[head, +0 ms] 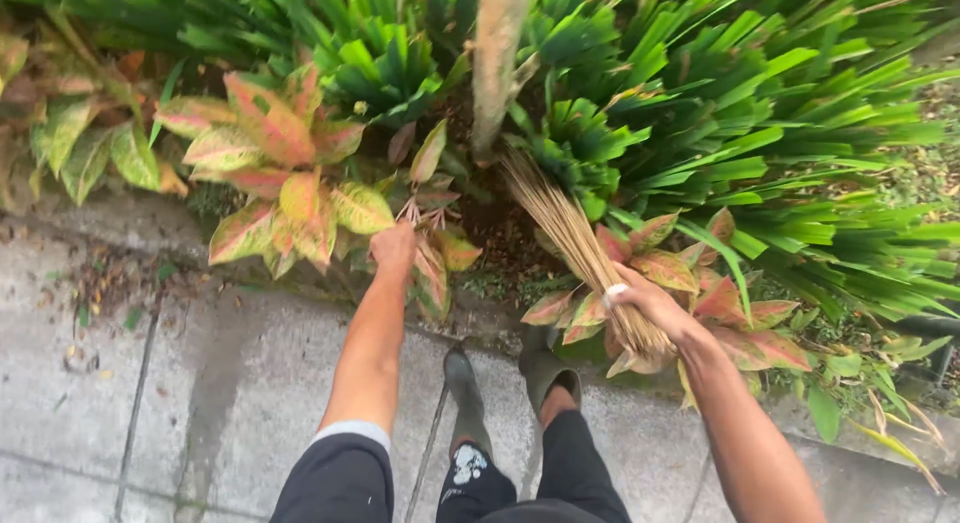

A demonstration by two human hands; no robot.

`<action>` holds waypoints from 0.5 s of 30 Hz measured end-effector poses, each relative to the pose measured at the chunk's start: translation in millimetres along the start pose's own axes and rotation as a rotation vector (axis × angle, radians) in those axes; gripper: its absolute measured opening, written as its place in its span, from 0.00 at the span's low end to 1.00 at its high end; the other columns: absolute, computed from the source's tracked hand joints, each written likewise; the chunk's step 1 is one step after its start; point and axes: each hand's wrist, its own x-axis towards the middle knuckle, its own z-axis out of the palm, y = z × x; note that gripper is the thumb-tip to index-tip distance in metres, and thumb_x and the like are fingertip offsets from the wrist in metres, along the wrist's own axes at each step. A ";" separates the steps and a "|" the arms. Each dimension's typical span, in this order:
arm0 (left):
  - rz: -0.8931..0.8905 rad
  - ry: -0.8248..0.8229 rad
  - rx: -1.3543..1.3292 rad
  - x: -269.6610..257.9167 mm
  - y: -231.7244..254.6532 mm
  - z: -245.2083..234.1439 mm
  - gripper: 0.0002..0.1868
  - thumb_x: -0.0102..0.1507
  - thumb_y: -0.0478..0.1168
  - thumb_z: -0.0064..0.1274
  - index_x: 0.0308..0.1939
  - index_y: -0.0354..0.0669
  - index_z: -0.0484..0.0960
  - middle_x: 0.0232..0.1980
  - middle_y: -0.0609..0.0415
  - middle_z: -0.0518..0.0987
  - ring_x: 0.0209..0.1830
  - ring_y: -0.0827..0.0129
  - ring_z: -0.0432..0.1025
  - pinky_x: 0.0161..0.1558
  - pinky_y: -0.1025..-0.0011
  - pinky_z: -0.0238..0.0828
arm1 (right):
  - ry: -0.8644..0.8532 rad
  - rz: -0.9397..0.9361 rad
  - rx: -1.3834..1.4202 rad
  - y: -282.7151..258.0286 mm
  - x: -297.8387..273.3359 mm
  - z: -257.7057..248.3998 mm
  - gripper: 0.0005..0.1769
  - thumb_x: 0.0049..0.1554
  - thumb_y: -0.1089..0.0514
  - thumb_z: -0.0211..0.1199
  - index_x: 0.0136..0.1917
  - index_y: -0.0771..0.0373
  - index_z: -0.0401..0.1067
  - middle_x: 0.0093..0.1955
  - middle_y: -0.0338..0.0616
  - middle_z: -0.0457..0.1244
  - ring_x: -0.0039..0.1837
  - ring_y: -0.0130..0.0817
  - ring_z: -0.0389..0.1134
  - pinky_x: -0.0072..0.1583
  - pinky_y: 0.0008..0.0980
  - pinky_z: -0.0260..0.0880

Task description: Sweeping leaves and debris from a garden walkway and plant bed using a stick broom.

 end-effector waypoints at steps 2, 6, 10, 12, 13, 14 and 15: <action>0.026 0.056 0.027 1.9 17.9 -27.6 0.13 0.65 0.41 0.44 0.45 0.44 0.84 0.41 0.44 0.85 0.40 0.48 0.82 0.37 0.49 0.78 | -0.108 -0.006 0.507 -0.1 36.4 -15.9 0.40 0.56 0.55 0.58 0.79 0.59 0.53 0.55 0.57 0.66 0.45 0.39 0.69 0.43 0.33 0.73; 0.086 0.079 0.068 -11.9 30.8 -37.6 0.11 0.67 0.39 0.45 0.45 0.44 0.85 0.45 0.46 0.85 0.45 0.50 0.82 0.41 0.50 0.80 | -0.280 -0.034 1.230 2.6 63.6 -19.0 0.26 0.63 0.52 0.56 0.70 0.63 0.56 0.50 0.57 0.66 0.38 0.37 0.68 0.36 0.29 0.74; 0.043 -0.056 0.083 6.9 44.0 -48.4 0.13 0.69 0.40 0.45 0.45 0.47 0.87 0.47 0.45 0.85 0.48 0.50 0.81 0.47 0.51 0.80 | -0.194 -0.136 1.093 -26.4 48.2 -37.2 0.23 0.62 0.54 0.55 0.69 0.58 0.63 0.47 0.54 0.66 0.36 0.36 0.68 0.33 0.29 0.72; 0.008 -0.106 0.041 10.6 52.7 -60.6 0.13 0.67 0.40 0.46 0.48 0.47 0.86 0.49 0.42 0.84 0.47 0.45 0.80 0.46 0.46 0.78 | -0.090 -0.182 0.804 -33.3 64.8 -58.9 0.26 0.60 0.55 0.56 0.71 0.58 0.66 0.45 0.53 0.65 0.35 0.37 0.67 0.33 0.30 0.69; 0.005 -0.121 0.050 6.5 57.1 -66.0 0.13 0.67 0.40 0.46 0.48 0.47 0.86 0.49 0.42 0.84 0.47 0.45 0.80 0.46 0.46 0.78 | -0.093 -0.167 0.814 -32.1 68.5 -65.1 0.26 0.60 0.55 0.56 0.71 0.58 0.66 0.45 0.53 0.65 0.35 0.37 0.67 0.33 0.30 0.69; 0.016 -0.113 0.051 2.4 60.9 -70.8 0.13 0.67 0.40 0.45 0.50 0.44 0.84 0.50 0.42 0.83 0.49 0.45 0.80 0.45 0.46 0.79 | -0.035 -0.215 0.513 -30.1 72.6 -70.4 0.28 0.58 0.56 0.58 0.71 0.60 0.66 0.48 0.53 0.66 0.42 0.40 0.68 0.40 0.33 0.69; 0.027 -0.087 0.046 10.0 67.9 -79.4 0.14 0.68 0.39 0.45 0.52 0.42 0.83 0.52 0.41 0.83 0.50 0.44 0.80 0.44 0.46 0.79 | 0.022 -0.276 0.202 -34.7 82.6 -80.6 0.30 0.56 0.56 0.59 0.71 0.62 0.65 0.52 0.53 0.67 0.48 0.43 0.69 0.47 0.36 0.70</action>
